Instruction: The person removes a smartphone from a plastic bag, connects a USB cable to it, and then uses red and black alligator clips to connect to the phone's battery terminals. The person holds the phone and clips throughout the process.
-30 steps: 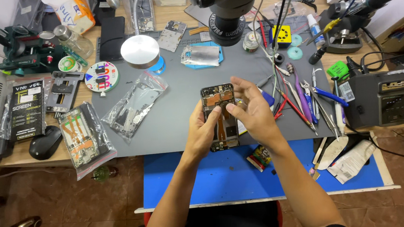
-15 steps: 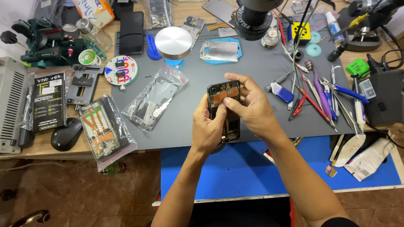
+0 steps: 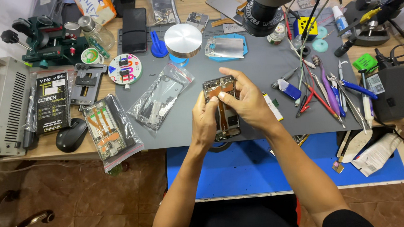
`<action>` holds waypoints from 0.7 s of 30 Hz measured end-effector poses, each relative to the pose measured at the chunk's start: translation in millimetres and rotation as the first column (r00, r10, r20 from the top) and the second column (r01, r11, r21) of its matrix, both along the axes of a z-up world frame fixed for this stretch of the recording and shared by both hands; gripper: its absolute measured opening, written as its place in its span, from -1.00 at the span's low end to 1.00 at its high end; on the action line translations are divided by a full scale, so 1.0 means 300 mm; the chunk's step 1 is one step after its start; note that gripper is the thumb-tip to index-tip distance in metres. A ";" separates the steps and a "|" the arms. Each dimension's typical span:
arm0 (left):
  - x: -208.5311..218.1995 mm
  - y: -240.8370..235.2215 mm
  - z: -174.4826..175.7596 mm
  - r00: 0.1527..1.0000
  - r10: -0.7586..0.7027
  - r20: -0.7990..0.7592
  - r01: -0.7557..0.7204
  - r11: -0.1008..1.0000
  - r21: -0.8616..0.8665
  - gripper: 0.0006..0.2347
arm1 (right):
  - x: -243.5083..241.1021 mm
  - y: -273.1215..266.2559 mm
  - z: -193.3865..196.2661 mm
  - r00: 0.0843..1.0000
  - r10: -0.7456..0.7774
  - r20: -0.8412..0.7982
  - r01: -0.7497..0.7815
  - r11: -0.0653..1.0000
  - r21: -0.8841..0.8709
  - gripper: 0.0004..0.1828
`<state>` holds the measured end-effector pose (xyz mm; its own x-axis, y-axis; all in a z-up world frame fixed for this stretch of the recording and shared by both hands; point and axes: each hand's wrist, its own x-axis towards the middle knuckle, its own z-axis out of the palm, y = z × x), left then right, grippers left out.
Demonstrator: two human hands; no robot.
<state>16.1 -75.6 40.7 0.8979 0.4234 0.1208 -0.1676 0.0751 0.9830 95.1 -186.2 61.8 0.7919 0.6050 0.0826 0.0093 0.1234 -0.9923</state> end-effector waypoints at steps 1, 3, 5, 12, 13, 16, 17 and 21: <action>0.010 0.001 -0.014 1.000 -0.003 0.001 0.003 1.000 0.000 -0.59 | 0.005 -0.009 0.007 1.000 -0.003 0.001 0.003 1.000 0.000 -0.30; 0.032 0.005 -0.037 0.997 0.005 0.079 0.012 0.976 -0.218 -0.65 | 0.019 -0.022 0.026 0.997 0.081 0.015 -0.081 0.997 0.011 -0.22; -0.011 -0.024 0.095 0.997 0.018 0.077 -0.001 0.974 -0.226 -0.74 | 0.024 -0.052 -0.020 1.000 -0.021 -0.017 0.022 0.997 0.070 -0.33; -0.012 -0.025 0.073 0.997 0.051 0.054 -0.042 0.988 -0.150 -0.85 | 0.023 -0.125 -0.138 0.979 -0.146 -0.146 0.164 0.979 0.122 -0.49; -0.012 -0.030 0.075 0.997 0.048 0.054 -0.039 0.988 -0.150 -0.85 | 0.024 -0.127 -0.135 0.978 -0.149 -0.146 0.167 0.978 0.122 -0.49; -0.020 -0.042 0.089 0.997 0.047 0.060 -0.037 0.988 -0.148 -0.85 | 0.022 -0.137 -0.126 0.980 -0.130 -0.152 0.155 0.975 0.162 -0.48; -0.025 -0.045 0.100 0.998 0.040 0.056 -0.031 0.986 -0.161 -0.84 | 0.020 -0.143 -0.121 0.981 -0.146 -0.124 0.165 0.973 0.158 -0.51; -0.033 -0.054 0.123 0.994 0.040 0.098 -0.020 0.981 -0.193 -0.82 | 0.022 -0.165 -0.112 0.985 -0.171 -0.011 0.171 0.979 0.106 -0.57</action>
